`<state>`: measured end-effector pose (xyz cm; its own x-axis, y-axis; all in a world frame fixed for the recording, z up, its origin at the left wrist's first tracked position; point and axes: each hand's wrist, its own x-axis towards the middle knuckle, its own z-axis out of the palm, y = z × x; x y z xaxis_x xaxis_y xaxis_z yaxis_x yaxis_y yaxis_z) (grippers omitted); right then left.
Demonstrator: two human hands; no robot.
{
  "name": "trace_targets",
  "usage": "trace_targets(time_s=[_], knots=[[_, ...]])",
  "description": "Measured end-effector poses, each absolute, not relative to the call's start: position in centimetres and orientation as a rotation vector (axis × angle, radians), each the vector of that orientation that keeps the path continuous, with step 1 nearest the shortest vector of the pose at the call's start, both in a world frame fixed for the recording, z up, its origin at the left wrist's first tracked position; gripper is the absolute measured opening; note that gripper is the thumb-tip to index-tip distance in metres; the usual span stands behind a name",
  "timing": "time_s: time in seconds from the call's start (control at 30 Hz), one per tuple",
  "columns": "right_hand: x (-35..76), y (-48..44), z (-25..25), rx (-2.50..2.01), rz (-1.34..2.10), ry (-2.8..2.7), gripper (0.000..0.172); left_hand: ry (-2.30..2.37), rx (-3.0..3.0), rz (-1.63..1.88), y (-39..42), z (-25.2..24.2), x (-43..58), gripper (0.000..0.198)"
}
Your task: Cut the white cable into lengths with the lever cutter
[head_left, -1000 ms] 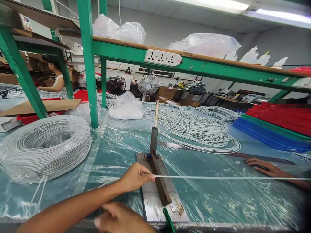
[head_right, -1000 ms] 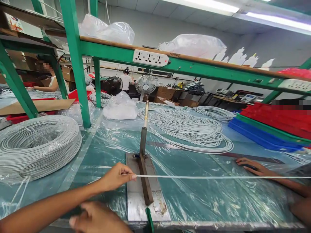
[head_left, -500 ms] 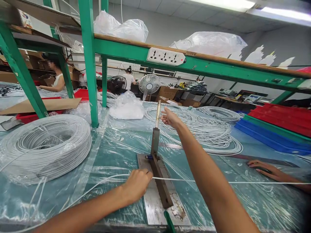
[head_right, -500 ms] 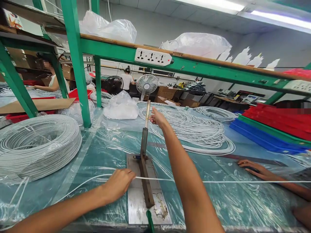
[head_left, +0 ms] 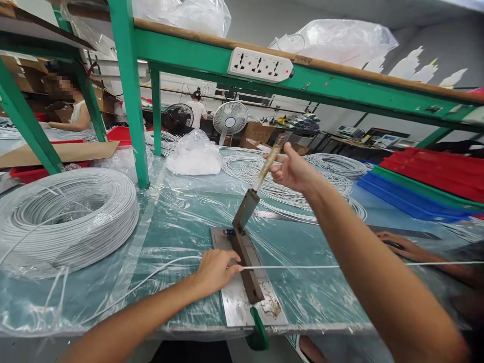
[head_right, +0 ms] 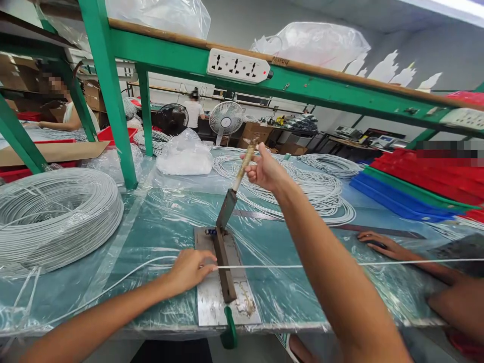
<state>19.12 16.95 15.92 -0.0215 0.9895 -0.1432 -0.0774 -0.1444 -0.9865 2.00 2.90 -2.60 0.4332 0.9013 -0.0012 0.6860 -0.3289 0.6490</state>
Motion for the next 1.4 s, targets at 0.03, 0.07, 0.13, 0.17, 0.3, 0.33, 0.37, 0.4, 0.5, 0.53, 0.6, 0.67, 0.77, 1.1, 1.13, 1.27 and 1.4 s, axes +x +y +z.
trace_targets(time_s=[0.03, 0.07, 0.13, 0.17, 0.3, 0.33, 0.37, 0.4, 0.5, 0.53, 0.6, 0.67, 0.77, 1.1, 1.13, 1.27, 1.4], knots=[[19.7, 15.2, 16.2, -1.250, 1.353, -1.089, 0.076, 1.309, 2.148, 0.455, 2.8, -2.5, 2.0, 0.020], [20.3, 13.5, 16.4, -1.257, 1.341, -1.083, 0.076, 1.289, 2.177, 0.420, 2.7, -2.5, 2.1, 0.020], [21.4, 10.0, 16.4, -1.299, 1.315, -1.063, 0.068, 1.253, 2.213, 0.377, 2.5, -2.6, 2.3, 0.019], [22.0, 8.3, 16.2, -1.320, 1.322, -1.067, 0.060, 1.238, 2.214, 0.374, 2.5, -2.7, 2.5, 0.019], [23.8, 2.0, 14.6, -1.324, 1.481, -1.116, 0.027, 1.208, 2.106, 0.467, 2.7, -3.6, 3.0, 0.018], [24.2, 0.7, 14.1, -1.331, 1.519, -1.102, 0.030, 1.209, 2.063, 0.500, 2.8, -3.8, 3.1, 0.017], [24.4, -0.5, 13.6, -1.360, 1.537, -1.066, 0.034, 1.211, 2.019, 0.536, 3.0, -4.1, 3.2, 0.016], [24.5, -1.6, 13.1, -1.401, 1.552, -1.019, 0.039, 1.214, 1.976, 0.570, 3.2, -4.3, 3.3, 0.015], [24.6, -3.9, 11.8, -1.499, 1.584, -0.882, 0.066, 1.242, 1.854, 0.649, 3.8, -4.8, 3.8, 0.026], [24.6, -4.5, 11.5, -1.514, 1.593, -0.859, 0.073, 1.266, 1.816, 0.666, 4.0, -5.0, 3.9, 0.031], [24.4, -5.2, 11.0, -1.537, 1.602, -0.843, 0.078, 1.333, 1.745, 0.686, 4.2, -5.2, 4.4, 0.036], [24.2, -5.6, 10.5, -1.558, 1.615, -0.831, 0.078, 1.411, 1.686, 0.702, 4.2, -5.4, 4.8, 0.036], [24.1, -6.1, 9.9, -1.583, 1.661, -0.764, 0.068, 1.504, 1.640, 0.728, 4.1, -5.4, 5.4, 0.037], [23.3, -7.2, 4.2, -1.740, 1.828, -0.745, 0.031, 1.542, 1.684, 0.763, 3.8, -5.0, 5.8, 0.031], [23.2, -7.2, 3.7, -1.771, 1.829, -0.753, 0.032, 1.539, 1.689, 0.767, 3.8, -5.0, 5.8, 0.032], [23.0, -7.4, 2.5, -1.788, 1.817, -0.922, 0.042, 1.525, 1.710, 0.775, 3.7, -5.0, 5.8, 0.035], [22.6, -7.8, 2.3, -1.766, 1.693, -1.109, 0.054, 1.529, 1.709, 0.773, 3.5, -4.9, 5.7, 0.035]])
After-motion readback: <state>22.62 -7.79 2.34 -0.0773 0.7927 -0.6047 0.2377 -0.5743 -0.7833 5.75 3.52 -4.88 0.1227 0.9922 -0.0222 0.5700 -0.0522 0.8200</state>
